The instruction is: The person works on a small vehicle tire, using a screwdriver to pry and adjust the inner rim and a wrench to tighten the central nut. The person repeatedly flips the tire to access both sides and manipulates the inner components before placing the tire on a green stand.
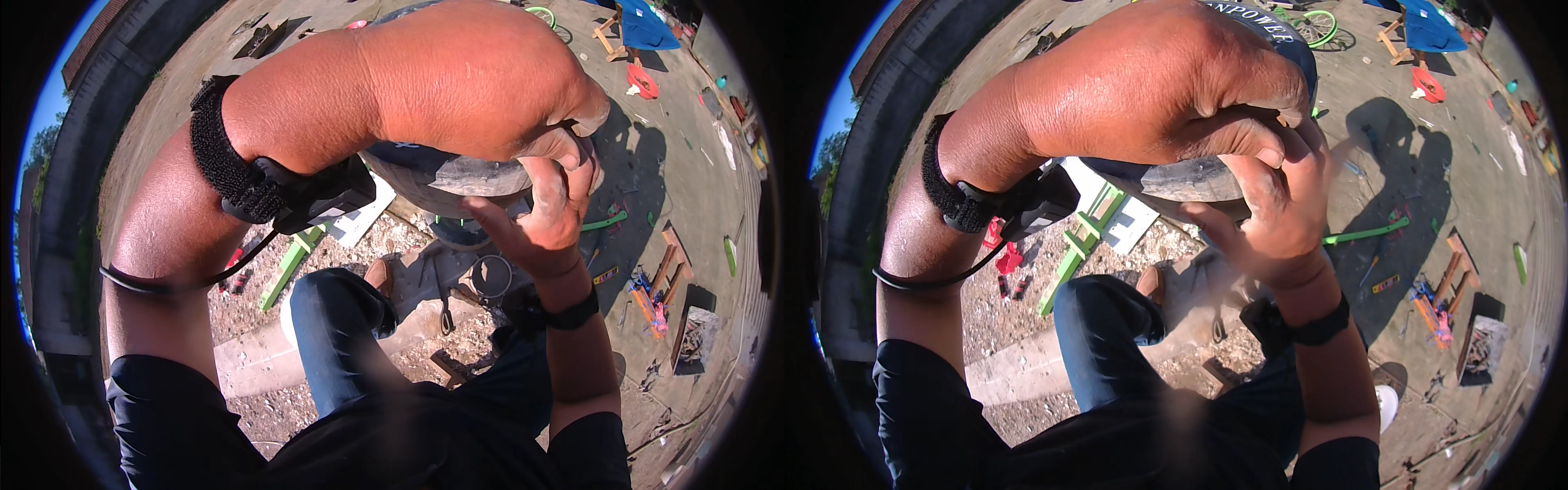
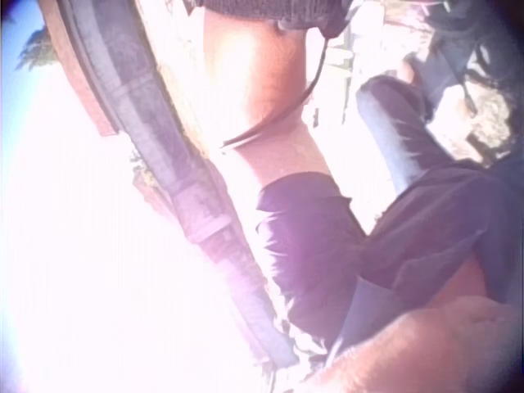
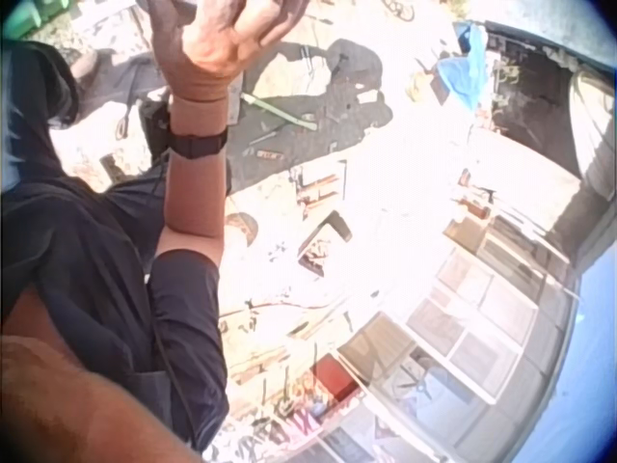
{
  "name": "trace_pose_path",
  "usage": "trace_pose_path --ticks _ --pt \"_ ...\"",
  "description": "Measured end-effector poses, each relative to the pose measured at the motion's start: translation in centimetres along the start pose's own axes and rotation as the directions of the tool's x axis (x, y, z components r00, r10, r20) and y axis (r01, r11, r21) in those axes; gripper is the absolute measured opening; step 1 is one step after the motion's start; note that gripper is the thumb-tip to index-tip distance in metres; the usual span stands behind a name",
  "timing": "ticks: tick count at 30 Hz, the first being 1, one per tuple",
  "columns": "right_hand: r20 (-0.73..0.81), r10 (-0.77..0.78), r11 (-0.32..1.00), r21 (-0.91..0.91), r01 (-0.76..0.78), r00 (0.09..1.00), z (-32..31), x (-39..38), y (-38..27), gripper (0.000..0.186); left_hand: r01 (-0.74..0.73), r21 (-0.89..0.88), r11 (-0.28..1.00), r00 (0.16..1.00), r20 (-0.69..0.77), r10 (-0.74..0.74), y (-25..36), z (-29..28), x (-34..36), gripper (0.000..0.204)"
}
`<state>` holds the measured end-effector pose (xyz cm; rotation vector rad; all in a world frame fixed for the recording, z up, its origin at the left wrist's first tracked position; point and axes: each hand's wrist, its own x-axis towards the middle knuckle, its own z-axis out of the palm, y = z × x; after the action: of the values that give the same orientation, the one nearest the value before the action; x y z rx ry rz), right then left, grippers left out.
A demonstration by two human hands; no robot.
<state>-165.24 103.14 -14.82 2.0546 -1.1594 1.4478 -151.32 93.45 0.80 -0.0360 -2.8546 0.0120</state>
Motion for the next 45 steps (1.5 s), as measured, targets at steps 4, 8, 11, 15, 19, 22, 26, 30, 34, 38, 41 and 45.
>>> trace_pose_path --ticks 4,8,11,15,19,22,26,30,34,38,41,45 --pt "-0.044 -0.06 0.992 0.108 0.065 0.997 1.4 1.0 -0.6 0.055 0.042 0.145 0.989 0.999 -0.033 -0.038 -3.1 -0.5 2.4 0.022" --pt "-0.069 -0.069 0.995 0.071 0.074 0.995 1.0 0.7 0.1 0.055 0.284 0.17 0.944 0.959 -0.045 -0.28 -7.6 0.2 4.8 0.026" --pt "-0.079 -0.048 0.996 0.069 0.054 0.996 1.1 0.4 -0.1 0.053 0.458 0.238 0.857 0.887 -0.054 -0.459 -11.4 0.4 3.3 0.025" --pt "-0.107 -0.049 0.994 0.089 0.059 0.993 1.6 0.2 -0.1 0.052 0.714 0.223 0.664 0.696 -0.127 -0.706 -13.5 -0.4 -3.3 0.023" --pt "-0.143 -0.063 0.992 0.103 0.078 0.988 1.5 0.6 -0.2 0.05 0.298 -0.84 0.452 0.798 -0.04 -0.601 -13.2 -3.2 -13.2 0.022" --pt "-0.014 -0.054 0.998 0.04 0.054 0.998 0.4 -0.4 0.4 0.059 0.753 -0.231 0.617 0.603 -0.134 -0.786 -9.7 0.0 -13.0 0.021" --pt "0.015 -0.044 0.997 0.063 0.043 0.999 0.3 -0.3 -0.1 0.066 0.888 -0.052 0.457 0.43 -0.258 -0.865 -1.9 -0.9 -14.3 0.019" --pt "0.022 -0.05 0.997 0.053 0.048 0.999 0.2 -0.1 -0.1 0.068 0.793 -0.172 0.585 0.546 -0.226 -0.807 3.1 -0.2 -15.9 0.021" --pt "0.017 -0.046 0.998 0.049 0.045 0.999 0.2 -0.2 -0.2 0.069 0.708 -0.265 0.655 0.653 -0.11 -0.749 6.1 0.2 -15.8 0.027" --pt "0.01 -0.046 0.998 0.053 0.045 0.999 0.3 -0.2 -0.1 0.069 0.662 -0.313 0.68 0.675 -0.145 -0.724 6.6 1.1 -15.1 0.034" --pt "0.037 -0.037 0.998 0.049 0.035 0.999 0.2 0.2 -0.3 0.07 0.655 -0.213 0.725 0.699 -0.195 -0.688 6.1 1.5 -15.0 0.035" --pt "0.037 -0.034 0.998 0.045 0.032 0.999 0.1 0.3 -0.1 0.071 0.674 -0.144 0.725 0.682 -0.258 -0.685 5.4 1.9 -15.4 0.029"
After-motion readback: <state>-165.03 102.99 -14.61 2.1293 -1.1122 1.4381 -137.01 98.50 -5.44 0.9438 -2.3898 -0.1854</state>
